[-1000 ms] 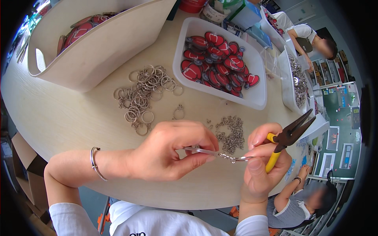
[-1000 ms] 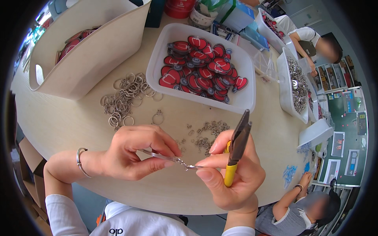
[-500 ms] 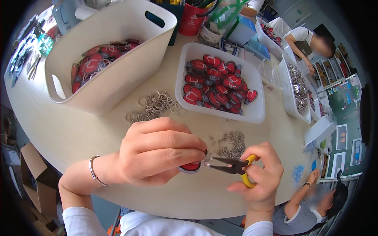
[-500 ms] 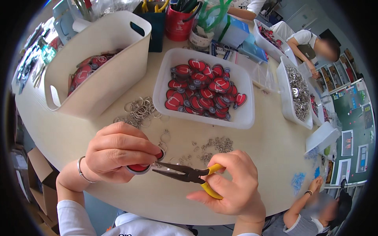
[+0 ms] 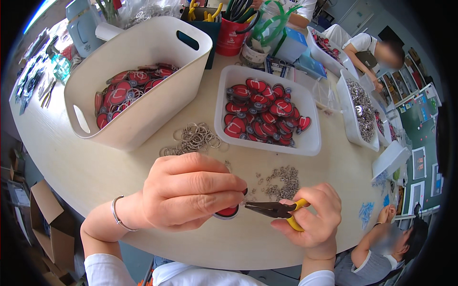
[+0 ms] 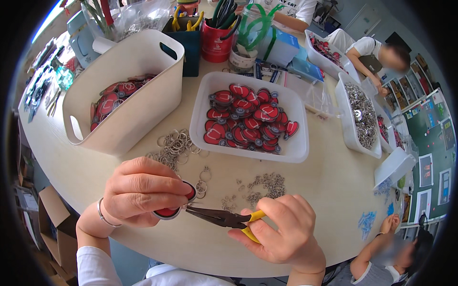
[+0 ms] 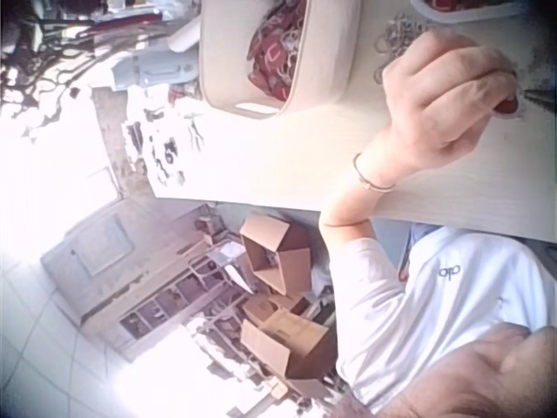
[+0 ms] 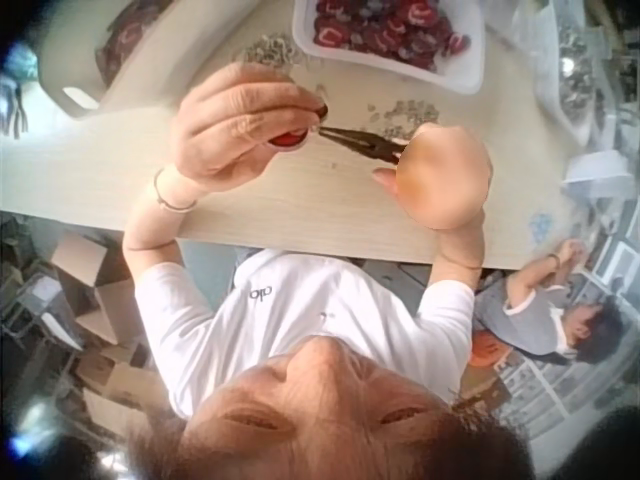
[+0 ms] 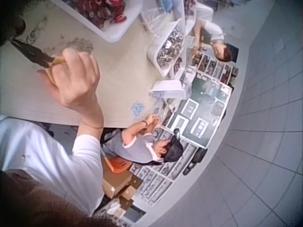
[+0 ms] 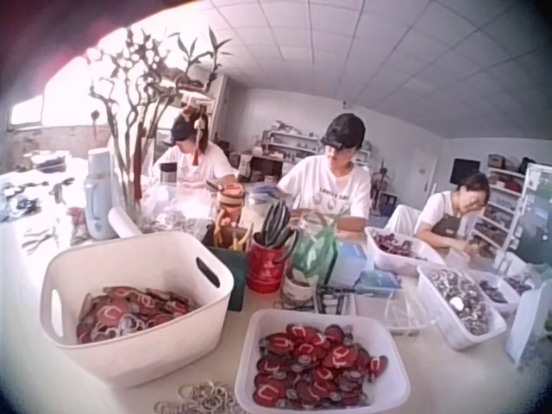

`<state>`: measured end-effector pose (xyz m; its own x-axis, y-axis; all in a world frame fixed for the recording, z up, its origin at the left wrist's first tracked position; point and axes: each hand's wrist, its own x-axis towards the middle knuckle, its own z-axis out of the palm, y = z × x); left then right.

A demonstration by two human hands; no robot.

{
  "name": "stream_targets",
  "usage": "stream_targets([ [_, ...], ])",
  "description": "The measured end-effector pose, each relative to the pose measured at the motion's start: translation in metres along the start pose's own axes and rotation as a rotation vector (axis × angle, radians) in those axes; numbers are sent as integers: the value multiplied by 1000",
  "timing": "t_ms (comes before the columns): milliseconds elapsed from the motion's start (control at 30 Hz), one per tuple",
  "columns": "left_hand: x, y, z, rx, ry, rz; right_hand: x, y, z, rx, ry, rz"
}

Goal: The person uses pliers to attach metal split rings to red heart-shaped keychains. They pick up a keychain, thread a split ring through the hole, and secure it using the pliers. The finished keychains are placed into a white plastic bin on the table.

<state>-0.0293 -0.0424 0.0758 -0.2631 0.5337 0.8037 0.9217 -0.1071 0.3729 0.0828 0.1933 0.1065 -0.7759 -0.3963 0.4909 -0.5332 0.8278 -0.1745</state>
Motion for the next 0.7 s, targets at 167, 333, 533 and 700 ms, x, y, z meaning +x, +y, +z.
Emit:
stream_targets([
  [167,3,1,-1,66,-5,43,-4,-2,-1,-97,-4,12],
  [333,9,0,1,133,45,116,-6,-3,-4,-96,-14,18],
  [533,10,0,0,127,43,115,-1,-3,-4,-97,0,-42],
  [700,2,13,-4,132,51,-37,-7,-14,16,-35,112,-6],
])
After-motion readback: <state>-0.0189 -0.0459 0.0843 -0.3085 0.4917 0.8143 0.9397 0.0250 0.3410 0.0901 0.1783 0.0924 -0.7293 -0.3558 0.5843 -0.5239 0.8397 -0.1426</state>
